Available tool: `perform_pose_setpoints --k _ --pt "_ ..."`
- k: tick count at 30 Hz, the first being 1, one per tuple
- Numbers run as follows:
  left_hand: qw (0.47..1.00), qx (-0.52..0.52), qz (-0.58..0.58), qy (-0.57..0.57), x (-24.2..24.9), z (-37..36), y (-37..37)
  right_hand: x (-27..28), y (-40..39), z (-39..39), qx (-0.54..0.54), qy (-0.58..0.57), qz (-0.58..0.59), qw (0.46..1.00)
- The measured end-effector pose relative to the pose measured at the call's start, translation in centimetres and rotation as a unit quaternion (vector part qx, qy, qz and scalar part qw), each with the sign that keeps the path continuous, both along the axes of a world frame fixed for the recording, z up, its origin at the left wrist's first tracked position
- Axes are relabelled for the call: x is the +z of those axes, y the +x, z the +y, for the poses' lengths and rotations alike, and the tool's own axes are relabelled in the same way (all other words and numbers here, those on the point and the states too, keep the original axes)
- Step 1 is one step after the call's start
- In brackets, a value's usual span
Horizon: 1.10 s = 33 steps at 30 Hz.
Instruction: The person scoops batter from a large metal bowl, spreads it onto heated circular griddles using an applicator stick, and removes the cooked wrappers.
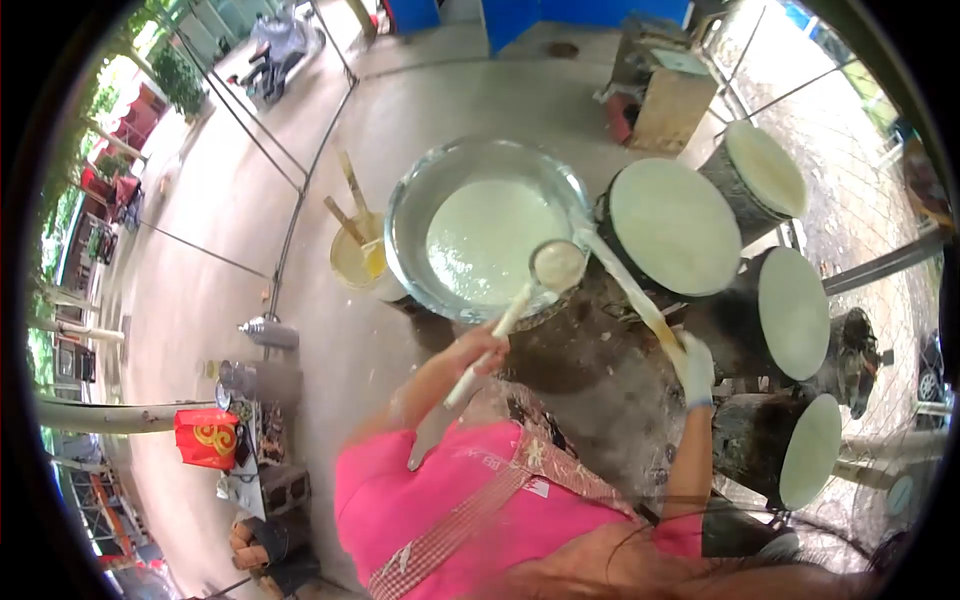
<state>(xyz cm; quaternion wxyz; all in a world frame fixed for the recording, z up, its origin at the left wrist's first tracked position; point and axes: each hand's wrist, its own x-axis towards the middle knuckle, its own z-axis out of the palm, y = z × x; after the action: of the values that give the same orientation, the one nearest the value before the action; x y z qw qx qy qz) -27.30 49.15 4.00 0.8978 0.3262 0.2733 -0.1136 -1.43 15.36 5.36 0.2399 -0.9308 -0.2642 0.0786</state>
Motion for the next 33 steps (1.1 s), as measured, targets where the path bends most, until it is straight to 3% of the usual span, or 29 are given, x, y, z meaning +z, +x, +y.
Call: perform_pose_setpoints --k 2,3,6,7,10,11,14,15,18,20,23,27,30,33 --pt "0.996 0.040 0.080 0.013 -2.5 5.6 1.1 2.8 1.4 11.7 0.066 -0.142 0.015 0.988" --pt "0.992 0.046 0.112 0.042 -6.7 8.9 2.2 2.4 1.9 16.6 0.111 -0.203 0.011 0.973" --pt "0.977 0.035 0.192 0.092 -11.4 13.9 4.5 -3.8 0.2 25.3 0.249 -0.345 -0.042 0.904" --pt "0.974 0.031 0.204 0.099 -12.0 15.1 5.1 -2.1 -0.8 26.8 0.310 -0.347 -0.035 0.885" --pt "0.970 0.026 0.225 0.088 -12.5 16.9 5.2 -0.9 0.6 27.6 0.187 -0.271 0.037 0.944" --pt "0.970 0.027 0.227 0.082 -12.5 17.2 5.1 -4.2 0.6 26.5 0.169 -0.291 0.025 0.941" --pt "0.970 0.033 0.229 0.077 -13.1 17.6 5.5 -4.4 -0.7 26.7 0.223 -0.296 0.057 0.927" --pt "0.969 0.036 0.231 0.073 -13.7 17.4 6.1 -1.8 -0.4 27.3 0.195 -0.287 0.104 0.932" --pt "0.971 0.052 0.223 0.067 -14.2 16.8 8.0 -7.7 -0.4 23.3 0.126 -0.255 0.062 0.957" --pt "0.973 0.069 0.213 0.056 -13.2 15.7 8.8 -9.7 -2.5 21.7 0.138 -0.245 0.060 0.958" --pt "0.977 0.117 0.180 0.018 -7.5 14.5 9.8 -7.2 -5.9 18.4 0.084 -0.193 0.073 0.975" --pt "0.979 0.181 0.096 -0.012 5.6 11.8 9.5 -2.4 -7.2 16.1 0.069 -0.033 -0.022 0.997" --pt "0.974 0.225 0.028 -0.021 16.2 9.8 7.6 2.2 -5.5 16.7 0.073 0.039 -0.073 0.994" --pt "0.976 0.207 -0.062 -0.025 23.3 10.2 6.1 6.4 -2.0 18.0 0.109 0.212 -0.169 0.956"
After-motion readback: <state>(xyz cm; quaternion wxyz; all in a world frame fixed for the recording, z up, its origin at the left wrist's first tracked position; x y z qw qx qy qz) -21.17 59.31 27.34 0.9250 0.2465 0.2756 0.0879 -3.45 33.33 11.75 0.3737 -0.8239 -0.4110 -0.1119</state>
